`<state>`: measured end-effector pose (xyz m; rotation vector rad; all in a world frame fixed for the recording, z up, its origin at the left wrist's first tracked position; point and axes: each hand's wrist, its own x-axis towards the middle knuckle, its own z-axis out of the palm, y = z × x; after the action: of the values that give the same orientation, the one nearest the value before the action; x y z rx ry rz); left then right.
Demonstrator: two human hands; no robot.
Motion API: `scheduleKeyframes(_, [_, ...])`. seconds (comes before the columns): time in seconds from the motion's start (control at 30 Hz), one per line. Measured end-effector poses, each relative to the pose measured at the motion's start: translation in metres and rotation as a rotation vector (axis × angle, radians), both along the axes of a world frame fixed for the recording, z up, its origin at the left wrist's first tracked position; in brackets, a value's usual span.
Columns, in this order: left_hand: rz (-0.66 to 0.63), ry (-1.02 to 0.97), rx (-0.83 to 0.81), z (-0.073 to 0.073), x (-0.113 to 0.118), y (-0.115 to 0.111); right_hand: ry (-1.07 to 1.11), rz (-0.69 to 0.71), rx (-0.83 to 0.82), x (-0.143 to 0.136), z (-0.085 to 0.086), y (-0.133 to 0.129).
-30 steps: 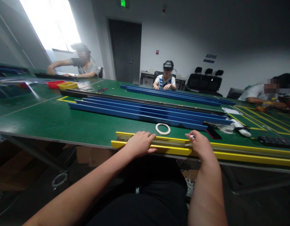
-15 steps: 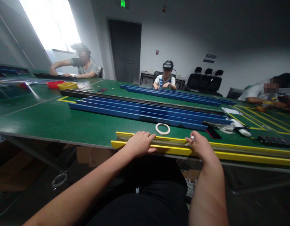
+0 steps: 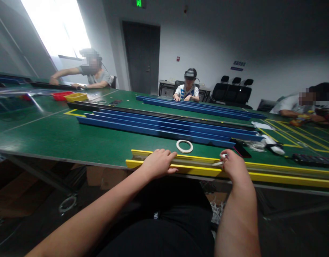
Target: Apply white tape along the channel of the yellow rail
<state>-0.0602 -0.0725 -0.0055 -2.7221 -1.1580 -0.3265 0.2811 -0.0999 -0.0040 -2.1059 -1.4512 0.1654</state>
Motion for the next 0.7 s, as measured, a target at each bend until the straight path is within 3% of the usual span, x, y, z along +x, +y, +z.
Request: scheduleKeyframes(0.7, [0.007, 0.017, -0.016, 0.0009, 0.0003, 0.0000, -0.173, 0.182, -0.036, -0.0015, 0.0032, -0.0041])
